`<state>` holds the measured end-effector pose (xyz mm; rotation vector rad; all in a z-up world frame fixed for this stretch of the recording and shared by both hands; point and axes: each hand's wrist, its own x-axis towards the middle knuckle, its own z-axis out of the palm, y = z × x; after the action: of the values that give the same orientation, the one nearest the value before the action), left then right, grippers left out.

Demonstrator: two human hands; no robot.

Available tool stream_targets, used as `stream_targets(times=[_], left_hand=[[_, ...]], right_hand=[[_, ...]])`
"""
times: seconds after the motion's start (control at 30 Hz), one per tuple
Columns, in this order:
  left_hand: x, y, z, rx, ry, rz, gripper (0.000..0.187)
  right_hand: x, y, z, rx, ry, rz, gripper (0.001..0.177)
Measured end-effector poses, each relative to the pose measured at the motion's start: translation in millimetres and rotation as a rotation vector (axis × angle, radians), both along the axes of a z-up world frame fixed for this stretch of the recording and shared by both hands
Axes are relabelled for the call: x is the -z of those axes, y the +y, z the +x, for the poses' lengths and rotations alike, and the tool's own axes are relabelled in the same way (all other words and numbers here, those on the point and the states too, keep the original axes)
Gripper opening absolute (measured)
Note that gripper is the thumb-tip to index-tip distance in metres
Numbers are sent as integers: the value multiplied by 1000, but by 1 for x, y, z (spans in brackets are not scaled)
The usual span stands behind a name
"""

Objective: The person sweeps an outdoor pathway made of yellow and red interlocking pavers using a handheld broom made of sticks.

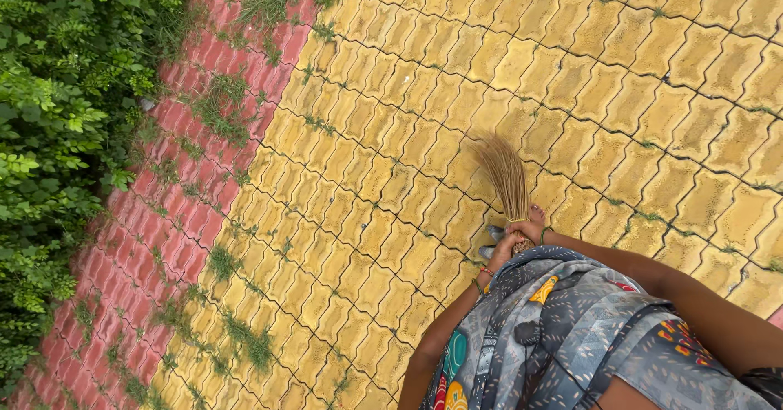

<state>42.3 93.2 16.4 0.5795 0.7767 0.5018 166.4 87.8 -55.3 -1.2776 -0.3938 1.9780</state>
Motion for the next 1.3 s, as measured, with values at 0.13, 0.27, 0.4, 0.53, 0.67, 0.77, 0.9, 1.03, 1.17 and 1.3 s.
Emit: stream_targets(times=[0.13, 0.27, 0.4, 0.53, 0.67, 0.77, 0.9, 1.03, 1.17, 1.3], left_hand=[[3, 25, 34, 96, -33, -144, 39], [-10, 60, 37, 164, 90, 81, 54], [-37, 84, 55, 124, 84, 264, 72], [-26, 100, 71, 99, 119, 223, 74], [1, 114, 87, 118, 169, 147, 57], [17, 127, 101, 249, 75, 300, 38], [10, 143, 127, 367, 108, 293, 33], [-9, 172, 155, 392, 132, 359, 41], [-38, 213, 176, 409, 219, 479, 57], [-37, 246, 191, 418, 77, 279, 70]], right_hand=[[-35, 19, 43, 170, -300, -181, 26], [-87, 52, 54, 414, -317, -200, 27], [-104, 78, 72, 407, -239, -82, 27], [-95, 100, 87, 307, -193, -94, 30], [-71, 108, 93, 269, -186, -99, 26], [-52, 106, 107, 332, -204, -203, 24], [-51, 105, 131, 520, -206, -223, 22], [-79, 129, 156, 698, -198, -167, 19], [-108, 171, 177, 646, -192, -90, 21], [-93, 206, 195, 539, -140, -199, 24]])
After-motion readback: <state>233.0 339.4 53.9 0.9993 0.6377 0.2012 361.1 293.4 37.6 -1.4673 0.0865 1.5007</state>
